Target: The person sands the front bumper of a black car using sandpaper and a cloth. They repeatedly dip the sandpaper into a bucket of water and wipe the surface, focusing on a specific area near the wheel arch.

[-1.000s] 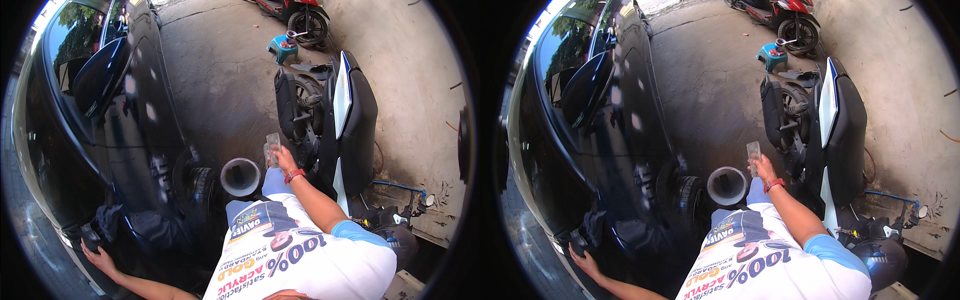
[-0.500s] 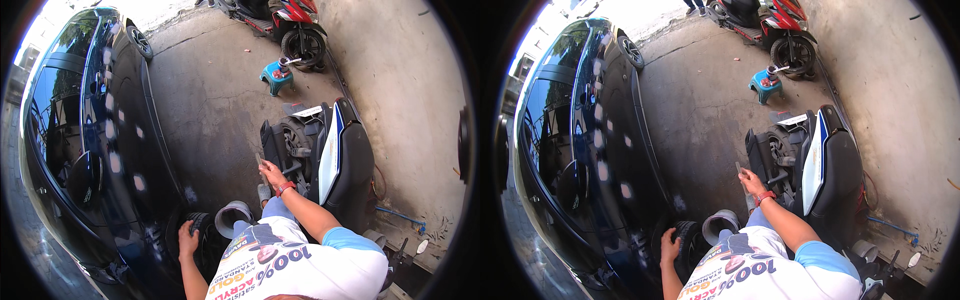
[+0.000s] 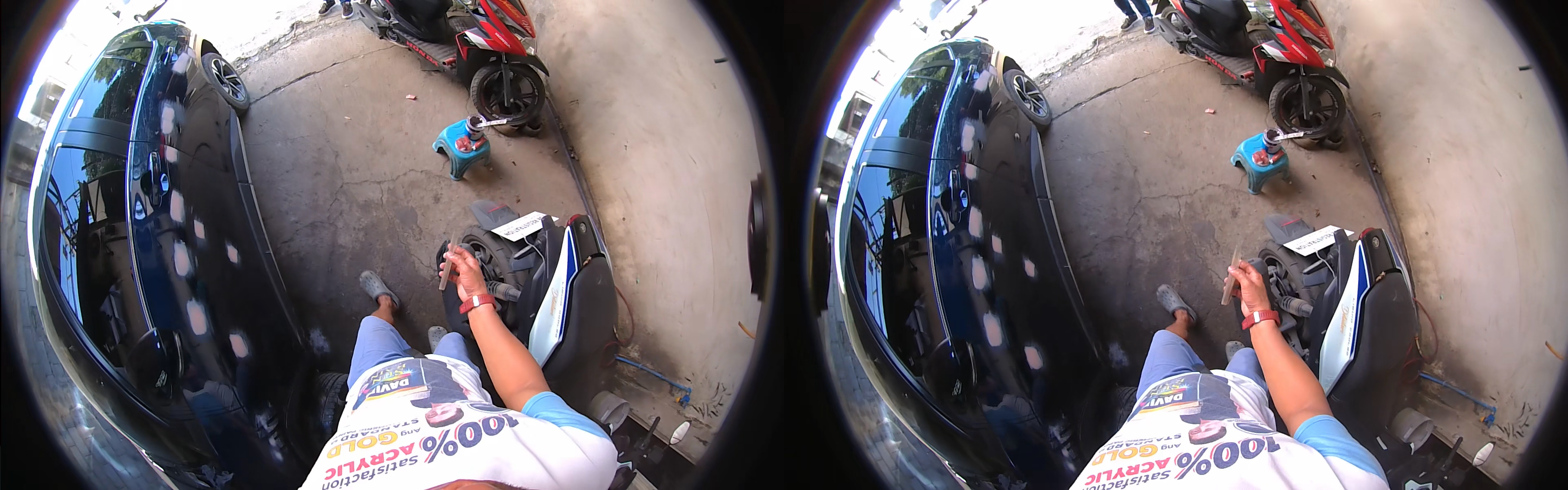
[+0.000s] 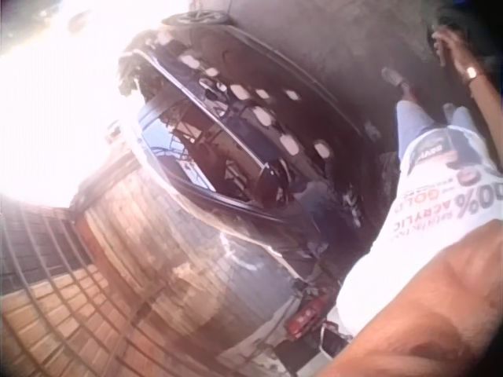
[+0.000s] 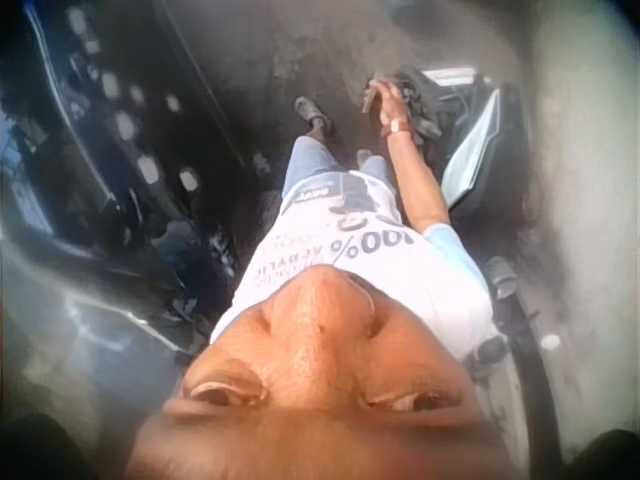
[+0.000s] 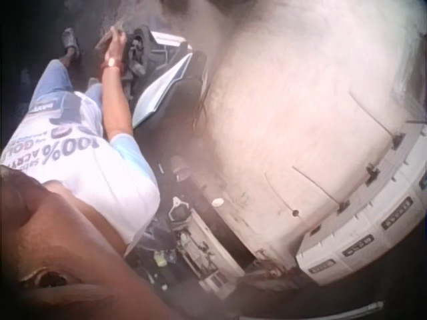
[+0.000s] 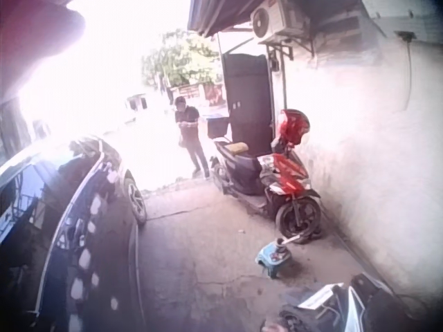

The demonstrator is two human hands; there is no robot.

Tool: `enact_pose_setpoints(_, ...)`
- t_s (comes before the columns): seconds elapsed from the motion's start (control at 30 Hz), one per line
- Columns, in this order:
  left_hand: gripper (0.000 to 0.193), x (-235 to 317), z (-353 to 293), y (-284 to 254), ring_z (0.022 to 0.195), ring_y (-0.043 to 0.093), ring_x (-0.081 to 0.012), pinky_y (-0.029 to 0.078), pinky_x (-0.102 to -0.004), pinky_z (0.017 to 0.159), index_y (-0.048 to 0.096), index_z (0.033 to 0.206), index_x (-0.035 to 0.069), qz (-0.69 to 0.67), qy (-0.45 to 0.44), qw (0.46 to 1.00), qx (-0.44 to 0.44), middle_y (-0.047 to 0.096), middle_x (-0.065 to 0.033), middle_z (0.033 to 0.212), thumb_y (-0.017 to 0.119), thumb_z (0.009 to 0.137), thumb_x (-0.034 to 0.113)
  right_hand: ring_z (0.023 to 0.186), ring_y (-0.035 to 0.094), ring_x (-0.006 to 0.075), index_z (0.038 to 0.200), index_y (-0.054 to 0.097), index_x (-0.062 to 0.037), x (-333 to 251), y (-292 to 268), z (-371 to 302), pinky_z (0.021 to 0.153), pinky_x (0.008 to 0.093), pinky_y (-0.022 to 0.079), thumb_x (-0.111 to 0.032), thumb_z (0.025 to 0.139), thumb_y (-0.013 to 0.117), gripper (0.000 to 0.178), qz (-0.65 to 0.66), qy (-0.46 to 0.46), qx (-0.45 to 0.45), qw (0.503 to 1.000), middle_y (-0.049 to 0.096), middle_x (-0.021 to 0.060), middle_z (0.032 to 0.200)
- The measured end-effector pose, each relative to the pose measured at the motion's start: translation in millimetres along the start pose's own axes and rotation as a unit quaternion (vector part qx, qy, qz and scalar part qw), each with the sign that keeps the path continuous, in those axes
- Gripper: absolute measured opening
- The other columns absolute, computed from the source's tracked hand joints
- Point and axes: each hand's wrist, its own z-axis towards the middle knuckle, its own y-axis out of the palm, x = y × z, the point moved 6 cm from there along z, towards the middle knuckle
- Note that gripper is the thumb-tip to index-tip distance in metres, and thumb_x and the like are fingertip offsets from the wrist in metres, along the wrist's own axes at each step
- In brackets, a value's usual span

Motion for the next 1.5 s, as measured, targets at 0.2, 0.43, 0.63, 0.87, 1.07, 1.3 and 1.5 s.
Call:
enact_pose_setpoints(0.2, 0.056, 195.8, 87.1, -155.7, 0.124, 0.067, -0.0308, 0.053, -0.0399, 0.107, 0.059, 0.144, 0.000, 0.054, 0.140, 0.986, 0.069, 0.069, -0.0219, 0.134, 0.076, 0.096, 0.023, 0.088, 0.071, 0.0175, 0.129, 0.064, -0.0080, -18.4, 20.9, 86.6, 0.071, 0.0348, 0.062, -0.023, 0.096, 0.072, 0.036, 0.031, -0.017, 0.109, 0.993, 0.072, 0.0064, 0.102)
enact_pose_setpoints(0.43, 0.048, 643.7, 52.7, -320.3, 0.131, 0.064, -0.0276, 0.050, -0.0375, 0.110, 0.056, 0.149, 0.004, 0.036, 0.461, 0.865, 0.197, 0.067, -0.0202, 0.139, 0.065, 0.105, 0.023, 0.072, 0.063, 0.0153, 0.115, 0.071, -0.0071, 43.7, -33.6, 142.0, 0.053, 0.0331, 0.051, -0.037, 0.085, 0.081, 0.044, -0.204, 0.082, 0.296, 0.930, 0.064, 0.0022, 0.092)
enact_pose_setpoints(0.63, 0.047, 841.5, 67.7, -323.3, 0.131, 0.064, -0.0284, 0.051, -0.0390, 0.110, 0.057, 0.147, 0.007, 0.101, 0.466, 0.869, 0.133, 0.067, -0.0186, 0.141, 0.066, 0.105, 0.026, 0.055, 0.060, 0.0240, 0.098, 0.073, -0.0046, 75.6, -65.3, 112.5, 0.054, 0.0396, 0.051, -0.047, 0.084, 0.084, 0.046, -0.290, 0.193, 0.391, 0.852, 0.062, 0.0068, 0.075)
enact_pose_setpoints(0.87, 0.051, 882.7, 162.0, -292.9, 0.125, 0.069, -0.0277, 0.052, -0.0384, 0.108, 0.063, 0.143, 0.006, 0.200, 0.272, 0.934, 0.116, 0.073, -0.0152, 0.132, 0.072, 0.099, 0.031, 0.069, 0.068, 0.0235, 0.101, 0.074, -0.0007, 6.5, -19.7, 203.7, 0.066, 0.0424, 0.055, -0.035, 0.084, 0.076, 0.038, -0.127, 0.291, 0.426, 0.847, 0.071, 0.0102, 0.084)
enact_pose_setpoints(1.07, 0.051, 935.3, 121.0, -286.8, 0.126, 0.068, -0.0258, 0.052, -0.0379, 0.108, 0.064, 0.143, 0.006, 0.164, 0.172, 0.968, 0.080, 0.072, -0.0159, 0.134, 0.074, 0.099, 0.030, 0.068, 0.066, 0.0222, 0.107, 0.068, -0.0062, -189.0, 24.7, 467.9, 0.059, 0.0431, 0.057, -0.037, 0.093, 0.059, 0.035, -0.205, 0.190, 0.331, 0.901, 0.071, 0.0082, 0.089)
enact_pose_setpoints(1.3, 0.050, 1107.4, 111.2, -304.0, 0.121, 0.068, -0.0232, 0.053, -0.0369, 0.104, 0.063, 0.143, 0.006, 0.055, 0.211, 0.966, 0.140, 0.072, -0.0137, 0.133, 0.073, 0.100, 0.029, 0.113, 0.069, 0.0470, 0.123, 0.066, 0.0020, -524.2, 222.8, 746.6, 0.098, 0.0533, 0.054, -0.047, 0.093, 0.067, 0.058, -0.585, -0.130, 0.220, 0.770, 0.072, 0.0298, 0.118)
enact_pose_setpoints(1.5, 0.050, 1300.4, 161.1, -315.7, 0.115, 0.070, -0.0212, 0.056, -0.0367, 0.098, 0.063, 0.144, 0.006, 0.001, 0.188, 0.978, 0.088, 0.072, -0.0117, 0.133, 0.072, 0.100, 0.030, 0.114, 0.072, 0.0377, 0.122, 0.072, -0.0004, -583.3, 281.6, 872.7, 0.097, 0.0471, 0.055, -0.044, 0.091, 0.077, 0.054, -0.475, -0.154, 0.233, 0.834, 0.077, 0.0212, 0.115)
